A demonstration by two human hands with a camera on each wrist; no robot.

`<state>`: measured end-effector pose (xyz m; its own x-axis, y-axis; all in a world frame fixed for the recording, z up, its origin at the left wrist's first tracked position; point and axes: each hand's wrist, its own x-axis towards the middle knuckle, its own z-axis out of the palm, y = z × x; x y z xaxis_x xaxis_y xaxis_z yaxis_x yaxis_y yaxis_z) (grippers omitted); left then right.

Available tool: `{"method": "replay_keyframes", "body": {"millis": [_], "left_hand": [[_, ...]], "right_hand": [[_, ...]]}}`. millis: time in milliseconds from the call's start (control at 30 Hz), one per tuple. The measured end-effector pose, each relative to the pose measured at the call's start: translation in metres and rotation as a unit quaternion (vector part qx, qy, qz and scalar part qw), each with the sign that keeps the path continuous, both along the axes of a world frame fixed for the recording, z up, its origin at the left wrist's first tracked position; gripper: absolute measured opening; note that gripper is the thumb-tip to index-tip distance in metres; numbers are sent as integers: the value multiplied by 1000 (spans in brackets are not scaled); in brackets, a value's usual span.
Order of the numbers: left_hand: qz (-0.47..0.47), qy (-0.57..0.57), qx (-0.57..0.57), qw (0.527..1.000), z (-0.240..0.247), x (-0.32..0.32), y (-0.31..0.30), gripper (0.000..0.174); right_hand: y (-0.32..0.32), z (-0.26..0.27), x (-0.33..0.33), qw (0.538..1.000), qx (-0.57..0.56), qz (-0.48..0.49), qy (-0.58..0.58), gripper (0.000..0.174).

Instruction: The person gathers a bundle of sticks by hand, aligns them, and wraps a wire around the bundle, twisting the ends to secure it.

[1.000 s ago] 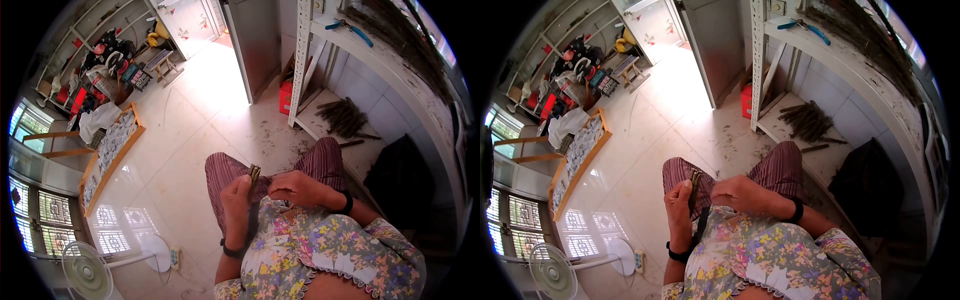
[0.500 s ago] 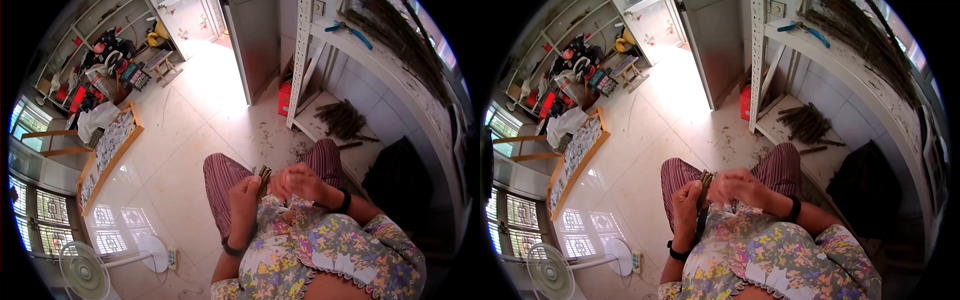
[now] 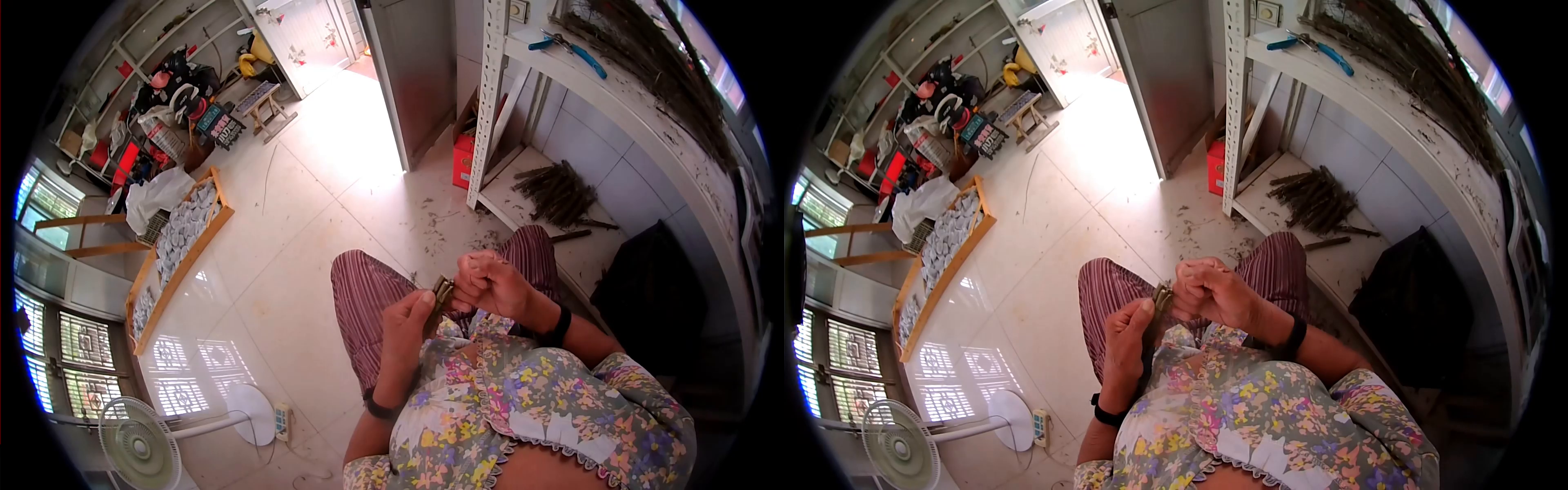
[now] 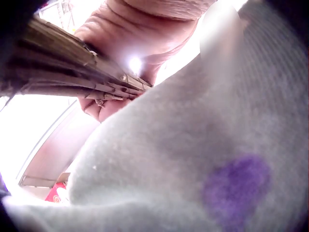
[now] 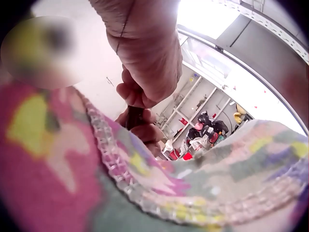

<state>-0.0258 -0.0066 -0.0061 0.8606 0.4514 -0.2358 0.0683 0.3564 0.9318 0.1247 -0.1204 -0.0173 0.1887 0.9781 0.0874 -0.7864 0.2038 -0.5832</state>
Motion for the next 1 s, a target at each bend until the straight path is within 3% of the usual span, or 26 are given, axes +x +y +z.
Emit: {"method": "replay_keyframes", "body": {"millis": [233, 333, 500, 600, 700, 900, 1000], "left_hand": [[-28, -28, -49, 998, 1, -3, 0, 26], [9, -38, -57, 998, 16, 1, -7, 22], [3, -41, -9, 999, 3, 1, 0, 23], [51, -36, -32, 998, 5, 0, 2, 23], [86, -60, -50, 993, 12, -2, 8, 22], [125, -92, -53, 986, 18, 4, 30, 20], [92, -156, -68, 981, 17, 12, 49, 26]], "right_hand": [[-3, 2, -1, 999, 5, -6, -35, 30], [-3, -1, -1, 999, 5, -27, -43, 31], [-1, -2, -2, 996, 25, -41, -74, 31], [1, -2, -1, 984, 60, -120, -116, 30], [-3, 12, 0, 970, -2, -209, -127, 27], [-29, 26, 30, 928, -138, -121, -324, 25], [-33, 45, 29, 920, -173, -141, -321, 26]]}}
